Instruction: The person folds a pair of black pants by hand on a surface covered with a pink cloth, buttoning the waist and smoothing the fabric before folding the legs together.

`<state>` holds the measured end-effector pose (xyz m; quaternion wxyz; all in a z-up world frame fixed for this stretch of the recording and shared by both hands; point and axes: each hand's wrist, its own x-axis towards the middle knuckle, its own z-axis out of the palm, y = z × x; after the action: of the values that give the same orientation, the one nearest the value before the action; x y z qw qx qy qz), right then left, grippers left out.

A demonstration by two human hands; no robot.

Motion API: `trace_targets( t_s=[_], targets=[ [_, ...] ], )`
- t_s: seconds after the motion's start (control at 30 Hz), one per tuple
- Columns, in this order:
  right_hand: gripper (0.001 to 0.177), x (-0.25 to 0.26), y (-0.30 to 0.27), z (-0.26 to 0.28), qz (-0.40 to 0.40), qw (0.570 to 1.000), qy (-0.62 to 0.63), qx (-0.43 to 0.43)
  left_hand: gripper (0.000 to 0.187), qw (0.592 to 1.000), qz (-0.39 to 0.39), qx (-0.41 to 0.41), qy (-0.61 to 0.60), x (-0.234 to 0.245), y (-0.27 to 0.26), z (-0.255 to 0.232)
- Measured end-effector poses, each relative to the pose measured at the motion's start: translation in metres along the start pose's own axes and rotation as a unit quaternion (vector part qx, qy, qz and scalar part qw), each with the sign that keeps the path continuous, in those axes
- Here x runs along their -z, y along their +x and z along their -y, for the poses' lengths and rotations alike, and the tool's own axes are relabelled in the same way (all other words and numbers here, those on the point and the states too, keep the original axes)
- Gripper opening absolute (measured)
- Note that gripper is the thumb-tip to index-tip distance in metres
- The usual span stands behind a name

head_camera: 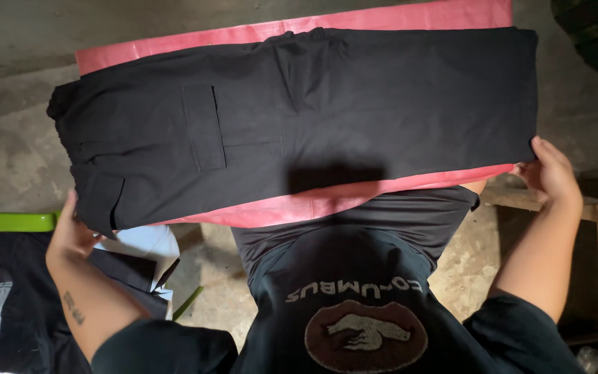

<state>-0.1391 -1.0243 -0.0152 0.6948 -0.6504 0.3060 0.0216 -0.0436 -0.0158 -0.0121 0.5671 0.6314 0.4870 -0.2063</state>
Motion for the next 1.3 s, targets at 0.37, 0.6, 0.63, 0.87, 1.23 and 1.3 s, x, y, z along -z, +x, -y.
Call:
trace_targets(
  t_s=[0.37, 0.6, 0.63, 0.87, 1.23, 1.3],
  targets=[
    [0.014, -0.008, -0.01, -0.023, -0.017, 0.967, 0.134, 0.217, 0.045, 0.944, 0.049, -0.213, -0.247, 0.0, -0.021, 0.062],
    [0.054, -0.021, -0.053, -0.003, 0.017, 0.973, 0.093, 0.211, 0.046, 0.876, -0.056, -0.386, -0.285, -0.016, -0.024, 0.071],
    [0.052, -0.023, -0.054, -0.002, 0.008, 0.972, 0.063, 0.227, 0.051, 0.834, -0.014, -0.419, -0.359, -0.015, -0.023, 0.073],
    [0.039, -0.028, -0.046, -0.028, -0.096, 0.949, -0.055, 0.296, 0.09, 0.822, -0.199, -0.533, -0.007, -0.052, -0.066, 0.078],
    [0.033, -0.006, -0.024, -0.023, -0.198, 0.887, -0.211, 0.36, 0.049, 0.669, -0.357, -0.604, 0.246, -0.063, -0.065, 0.063],
    [0.034, -0.002, -0.014, -0.02, -0.193, 0.888, -0.213, 0.358, 0.04, 0.663, -0.353, -0.612, 0.249, -0.053, -0.061, 0.054]
  ],
)
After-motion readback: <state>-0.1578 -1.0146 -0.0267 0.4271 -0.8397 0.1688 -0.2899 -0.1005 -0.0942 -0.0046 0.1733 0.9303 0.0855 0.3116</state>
